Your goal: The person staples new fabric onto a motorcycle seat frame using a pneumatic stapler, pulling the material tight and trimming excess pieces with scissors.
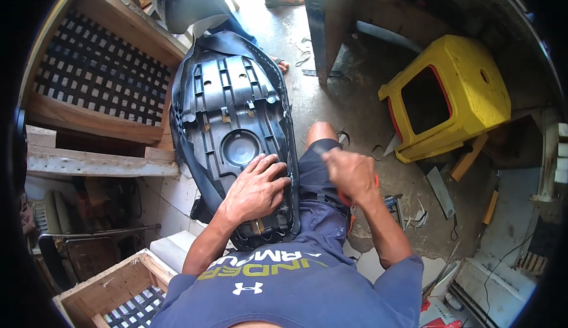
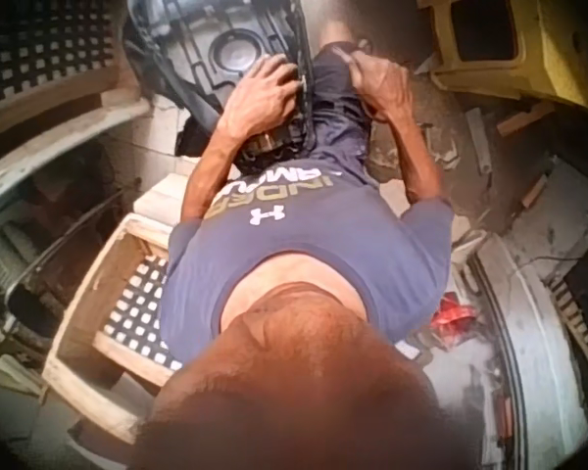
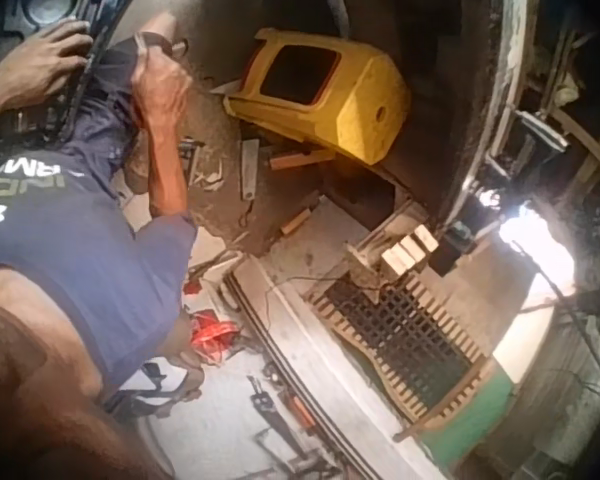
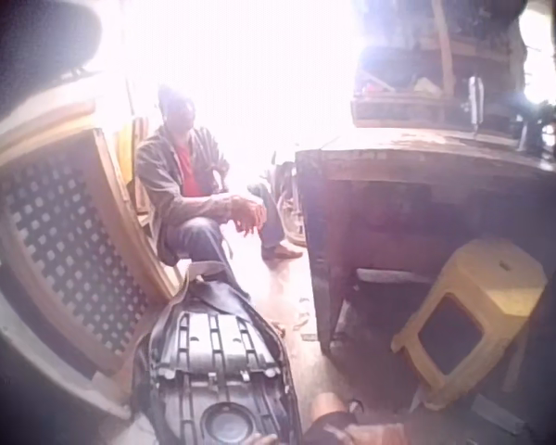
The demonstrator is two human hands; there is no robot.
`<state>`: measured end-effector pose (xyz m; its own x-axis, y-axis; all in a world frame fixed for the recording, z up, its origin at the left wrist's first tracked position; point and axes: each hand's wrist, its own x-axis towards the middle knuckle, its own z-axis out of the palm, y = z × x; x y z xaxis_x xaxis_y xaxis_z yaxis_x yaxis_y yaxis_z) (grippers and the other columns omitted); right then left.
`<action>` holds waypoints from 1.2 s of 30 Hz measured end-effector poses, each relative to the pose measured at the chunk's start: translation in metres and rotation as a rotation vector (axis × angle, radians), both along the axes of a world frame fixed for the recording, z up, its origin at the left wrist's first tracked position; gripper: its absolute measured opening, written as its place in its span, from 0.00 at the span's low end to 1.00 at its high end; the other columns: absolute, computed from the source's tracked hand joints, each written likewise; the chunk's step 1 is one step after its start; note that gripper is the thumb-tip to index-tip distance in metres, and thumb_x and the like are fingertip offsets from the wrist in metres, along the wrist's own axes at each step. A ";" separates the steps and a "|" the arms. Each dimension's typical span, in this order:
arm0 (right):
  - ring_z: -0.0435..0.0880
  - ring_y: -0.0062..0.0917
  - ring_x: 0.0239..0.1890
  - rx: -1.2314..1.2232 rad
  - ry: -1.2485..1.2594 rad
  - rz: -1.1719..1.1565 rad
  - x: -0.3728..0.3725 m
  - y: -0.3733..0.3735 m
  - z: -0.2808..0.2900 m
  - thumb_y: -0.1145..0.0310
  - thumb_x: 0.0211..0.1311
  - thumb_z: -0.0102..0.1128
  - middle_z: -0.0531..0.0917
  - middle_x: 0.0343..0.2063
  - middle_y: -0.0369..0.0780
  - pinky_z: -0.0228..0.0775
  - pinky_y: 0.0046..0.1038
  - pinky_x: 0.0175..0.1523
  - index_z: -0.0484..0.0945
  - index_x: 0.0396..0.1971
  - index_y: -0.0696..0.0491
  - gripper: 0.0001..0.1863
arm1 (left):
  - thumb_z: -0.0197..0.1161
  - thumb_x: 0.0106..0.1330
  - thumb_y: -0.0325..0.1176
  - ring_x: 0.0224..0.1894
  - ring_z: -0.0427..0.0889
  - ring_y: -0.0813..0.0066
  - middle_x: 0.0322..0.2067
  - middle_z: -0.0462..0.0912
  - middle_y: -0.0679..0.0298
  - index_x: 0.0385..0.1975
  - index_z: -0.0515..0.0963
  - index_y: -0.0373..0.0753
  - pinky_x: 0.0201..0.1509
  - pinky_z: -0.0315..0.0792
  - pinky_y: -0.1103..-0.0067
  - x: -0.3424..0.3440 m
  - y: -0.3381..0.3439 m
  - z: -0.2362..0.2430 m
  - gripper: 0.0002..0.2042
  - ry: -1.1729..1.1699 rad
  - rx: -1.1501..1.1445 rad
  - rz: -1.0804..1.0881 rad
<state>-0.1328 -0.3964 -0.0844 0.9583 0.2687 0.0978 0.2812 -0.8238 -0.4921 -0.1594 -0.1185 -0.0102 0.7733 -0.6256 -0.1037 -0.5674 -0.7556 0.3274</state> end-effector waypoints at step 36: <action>0.89 0.35 0.22 -0.590 -0.061 0.363 0.043 0.098 0.050 0.66 0.55 0.62 0.87 0.19 0.43 0.78 0.39 0.34 0.90 0.21 0.50 0.10 | 0.62 0.66 0.39 0.67 0.72 0.56 0.53 0.80 0.55 0.45 0.88 0.43 0.77 0.59 0.59 0.005 0.016 -0.021 0.14 -0.048 -0.080 -0.050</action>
<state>-0.0900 -0.2981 -0.0342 0.7951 0.5960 -0.1120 0.6025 -0.7973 0.0345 -0.1543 -0.1029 -0.0313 0.7437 -0.6683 -0.0155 -0.6201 -0.6984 0.3575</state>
